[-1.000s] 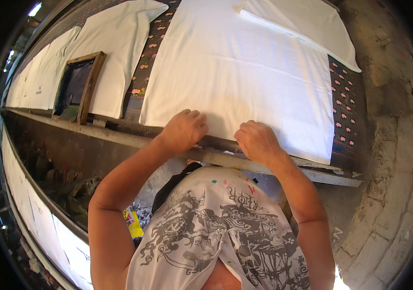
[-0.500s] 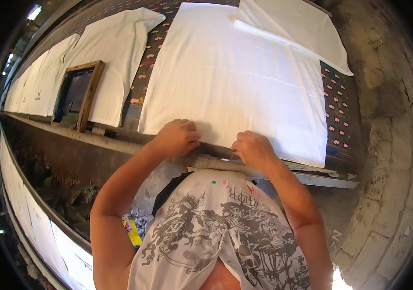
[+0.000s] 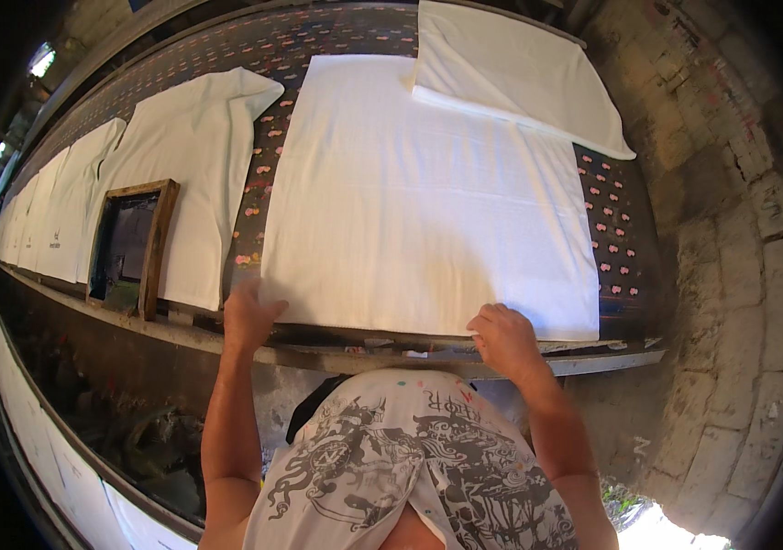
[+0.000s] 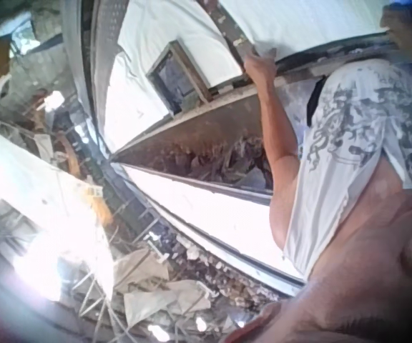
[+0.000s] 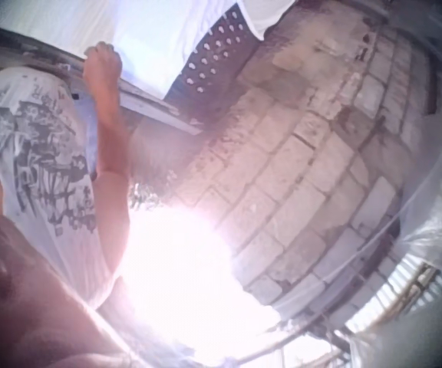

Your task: The person aligns a white t-shirt on a long workbench, places a screen-printing frame over it, and uses a squeegee to pull dark ink across the screen to print a logo. The person repeats this process on multiple t-shirts laid out in a row.

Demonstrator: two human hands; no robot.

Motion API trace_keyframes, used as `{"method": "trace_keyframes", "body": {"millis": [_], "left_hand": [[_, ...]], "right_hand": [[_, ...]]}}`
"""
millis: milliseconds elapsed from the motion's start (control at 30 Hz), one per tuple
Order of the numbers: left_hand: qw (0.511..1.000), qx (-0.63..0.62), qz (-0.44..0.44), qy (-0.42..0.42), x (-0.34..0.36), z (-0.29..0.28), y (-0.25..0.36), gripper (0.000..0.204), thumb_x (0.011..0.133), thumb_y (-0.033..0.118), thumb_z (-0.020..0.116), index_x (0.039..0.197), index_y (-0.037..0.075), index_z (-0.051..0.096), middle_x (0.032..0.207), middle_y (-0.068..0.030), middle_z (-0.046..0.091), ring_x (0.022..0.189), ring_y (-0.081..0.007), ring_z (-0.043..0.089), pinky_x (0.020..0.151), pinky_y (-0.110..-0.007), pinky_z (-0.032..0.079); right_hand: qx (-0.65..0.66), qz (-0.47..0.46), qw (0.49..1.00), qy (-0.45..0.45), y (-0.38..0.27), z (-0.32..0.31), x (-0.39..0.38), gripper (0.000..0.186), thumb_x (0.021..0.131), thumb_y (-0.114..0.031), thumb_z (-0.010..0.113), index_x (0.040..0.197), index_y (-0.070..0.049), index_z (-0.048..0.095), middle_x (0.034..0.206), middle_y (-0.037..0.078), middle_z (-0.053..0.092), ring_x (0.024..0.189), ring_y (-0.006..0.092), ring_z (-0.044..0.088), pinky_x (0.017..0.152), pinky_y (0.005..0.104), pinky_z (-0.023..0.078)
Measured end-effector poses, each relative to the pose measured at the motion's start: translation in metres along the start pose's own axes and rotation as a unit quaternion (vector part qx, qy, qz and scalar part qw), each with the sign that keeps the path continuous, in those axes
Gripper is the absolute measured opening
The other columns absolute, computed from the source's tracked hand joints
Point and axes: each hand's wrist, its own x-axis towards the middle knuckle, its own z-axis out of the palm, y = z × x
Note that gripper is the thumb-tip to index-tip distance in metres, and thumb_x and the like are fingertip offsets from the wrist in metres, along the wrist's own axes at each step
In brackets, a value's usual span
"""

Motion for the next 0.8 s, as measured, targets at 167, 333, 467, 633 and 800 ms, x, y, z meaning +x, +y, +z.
{"method": "trace_keyframes", "body": {"millis": [167,333,467,633,800], "left_hand": [[0.883,-0.44,-0.164,-0.015,-0.001,0.006,-0.021,0.035,0.092,0.008,0.088,0.124,0.0,0.079,0.111,-0.0127,0.082,0.101,-0.0265,0.08,0.088,-0.043,0.065],[0.597,-0.749,-0.278,0.077,-0.016,0.062,0.038,0.041,0.113,0.025,0.063,0.149,0.005,0.059,0.148,-0.0213,0.068,0.137,-0.0403,0.068,0.121,-0.06,0.055],[0.596,-0.726,-0.342,0.013,-0.039,0.058,0.095,0.047,0.111,0.017,0.07,0.154,0.002,0.06,0.142,-0.0163,0.075,0.126,-0.0354,0.077,0.114,-0.059,0.06],[0.596,-0.716,-0.357,-0.075,-0.048,0.08,0.11,0.041,0.115,0.021,0.067,0.152,0.003,0.062,0.141,-0.0163,0.076,0.125,-0.0347,0.078,0.109,-0.057,0.064],[0.623,-0.714,-0.315,-0.055,-0.035,0.086,0.133,0.035,0.118,0.017,0.063,0.148,0.001,0.064,0.133,-0.0152,0.077,0.12,-0.0316,0.079,0.104,-0.052,0.068]], "right_hand": [[0.003,-0.026,1.0,0.001,-0.009,0.001,0.002,0.007,0.094,-0.015,0.079,0.1,-0.011,0.08,0.103,0.01,0.074,0.102,0.0355,0.073,0.087,0.0505,0.059],[0.133,-0.034,0.989,0.056,-0.023,0.02,-0.014,0.017,0.099,-0.02,0.083,0.11,-0.007,0.084,0.102,0.017,0.081,0.098,0.0404,0.076,0.086,0.0502,0.062],[0.194,0.039,0.979,0.053,-0.054,0.011,-0.013,0.018,0.106,-0.017,0.082,0.118,-0.004,0.085,0.117,0.019,0.084,0.104,0.034,0.078,0.098,0.0465,0.062],[0.31,0.088,0.946,-0.016,-0.083,-0.018,0.01,0.018,0.107,-0.009,0.077,0.121,0.001,0.083,0.117,0.016,0.083,0.107,0.0267,0.078,0.096,0.0412,0.062],[0.57,0.193,0.792,-0.103,-0.07,0.004,-0.002,0.037,0.107,-0.007,0.076,0.141,0.008,0.074,0.131,0.018,0.082,0.122,0.0298,0.076,0.109,0.042,0.062]]}}
